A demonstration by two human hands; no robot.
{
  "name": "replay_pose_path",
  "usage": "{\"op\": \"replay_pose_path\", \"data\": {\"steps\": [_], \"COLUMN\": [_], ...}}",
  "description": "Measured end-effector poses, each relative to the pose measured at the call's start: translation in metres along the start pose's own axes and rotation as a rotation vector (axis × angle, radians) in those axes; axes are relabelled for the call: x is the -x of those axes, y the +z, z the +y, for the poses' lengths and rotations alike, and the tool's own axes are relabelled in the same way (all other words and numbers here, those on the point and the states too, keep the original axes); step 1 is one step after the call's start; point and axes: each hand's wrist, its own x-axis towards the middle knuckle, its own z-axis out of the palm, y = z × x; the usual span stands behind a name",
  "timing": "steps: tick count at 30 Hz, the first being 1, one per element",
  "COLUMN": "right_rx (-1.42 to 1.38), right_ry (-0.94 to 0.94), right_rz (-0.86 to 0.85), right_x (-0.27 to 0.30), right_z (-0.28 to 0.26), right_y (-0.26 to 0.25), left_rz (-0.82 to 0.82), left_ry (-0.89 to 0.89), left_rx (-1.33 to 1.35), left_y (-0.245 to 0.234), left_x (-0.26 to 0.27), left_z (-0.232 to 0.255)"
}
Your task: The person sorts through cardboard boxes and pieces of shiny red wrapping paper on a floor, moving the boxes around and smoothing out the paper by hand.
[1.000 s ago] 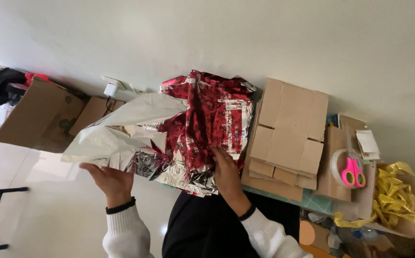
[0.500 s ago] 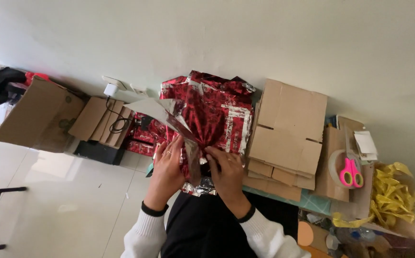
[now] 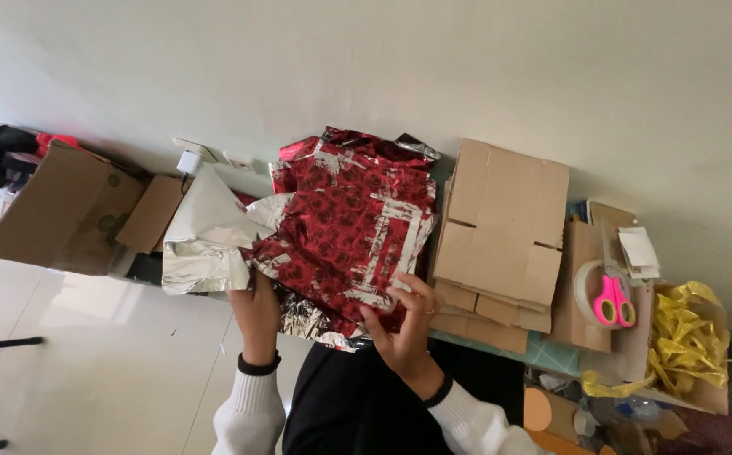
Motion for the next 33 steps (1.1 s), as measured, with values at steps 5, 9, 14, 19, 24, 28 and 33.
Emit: {"op": "replay_pose_path", "data": {"steps": [5,9,14,19,24,28,33], "right_rx": [-0.15,-0.362,-0.405,-0.501,-0.783,-0.904,-1.043], "right_ry": [0.132,0.154,0.24,0.214,0.036,-0.068,-0.168], "right_rz": [-0.131,-0.321,-0.288,-0.215,-0.191,-0.248,-0.339], "right_x": [-0.006,-0.013,-0.019,-0.044,-0.087,-0.105,-0.098], "right_z": [0.003,-0.002,-0.013,-0.015,-0.033,-0.061,-0.077], "right_y": [0.002,0.004,0.001,-0.003,-0.01,-0.004,0.019], "left_rz": [-0.059,-0.183,-0.404,-0.476,-0.679,-0.647,-0.112], "left_ry": [-0.038,-0.082,0.36,0.65,0.671,0.687,0.504], "left_rx": [-0.032,-0.097,-0.366,-0.392,-0.34,-0.269,-0.013], "left_y": [-0.004,-0.003,-0.012,-0.019,-0.022,-0.014,0.007], "left_x": [0.0,0.008,0.009,0.016,0.03,0.037,0.026], "left_z": [0.001,0.004,-0.016,0.037,0.093,0.111,-0.026]}}
